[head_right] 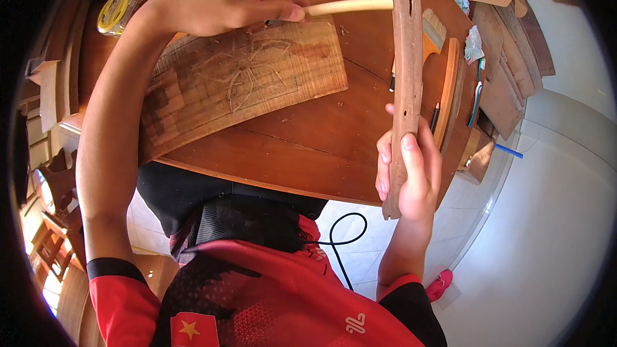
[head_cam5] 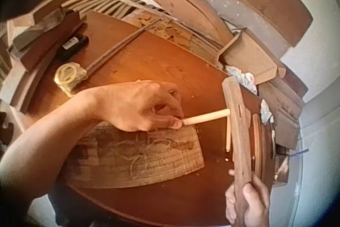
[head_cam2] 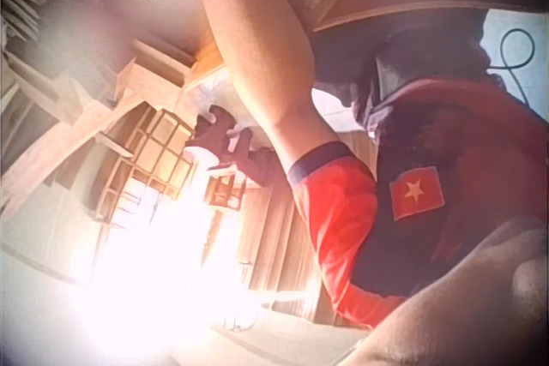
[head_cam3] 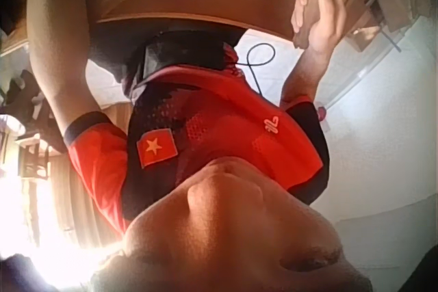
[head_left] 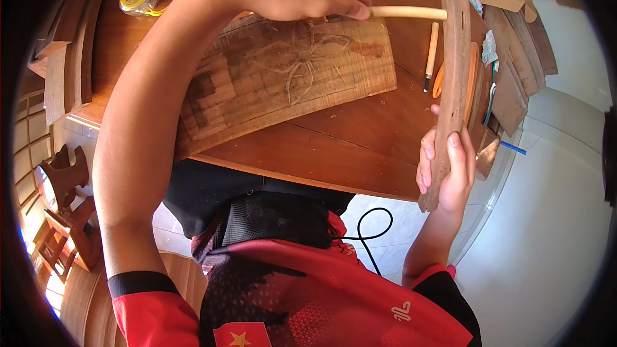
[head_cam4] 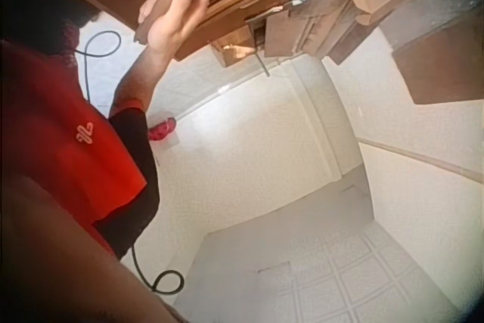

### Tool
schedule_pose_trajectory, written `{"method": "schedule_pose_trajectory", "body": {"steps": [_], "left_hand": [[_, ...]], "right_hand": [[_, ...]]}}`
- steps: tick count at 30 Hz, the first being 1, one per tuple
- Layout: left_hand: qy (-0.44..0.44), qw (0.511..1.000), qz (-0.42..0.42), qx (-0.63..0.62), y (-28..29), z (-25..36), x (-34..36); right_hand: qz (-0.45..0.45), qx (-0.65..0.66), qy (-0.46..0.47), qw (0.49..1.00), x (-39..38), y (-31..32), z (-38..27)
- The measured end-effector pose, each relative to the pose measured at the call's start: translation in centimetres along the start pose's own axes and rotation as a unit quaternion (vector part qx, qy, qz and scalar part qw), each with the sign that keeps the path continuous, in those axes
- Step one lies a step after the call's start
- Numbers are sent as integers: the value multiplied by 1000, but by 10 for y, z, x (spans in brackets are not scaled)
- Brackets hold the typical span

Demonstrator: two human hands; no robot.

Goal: The person carves a design into a rectangular wooden board using a chisel and a wooden mallet. They repeatedly strike the chisel to remove wood shavings and refine the pattern, occasionally adjusting the tool's position and clearing debris from the surface.

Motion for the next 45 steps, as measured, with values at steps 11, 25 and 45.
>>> {"method": "schedule_pose_trajectory", "body": {"steps": [11,25,45], "left_hand": [[64,994,-33,-82,3,-2,0],[80,995,-58,-14,7,11,0],[15,998,-22,-57,4,2,4]], "right_hand": [[-12,-8,5,1000,3,-4,-2],[22,-6,5,1000,-1,-1,1],[16,2,24,1000,0,6,4]]}}
Point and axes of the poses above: each hand's wrist, its own x-axis towards the middle knuckle, its own y-axis out of the back of the hand, z = x × y, the point moved 7 cm from there along x, towards the middle knuckle, and after that the axes turned 4 degrees about -x, right-handed, at the moved point
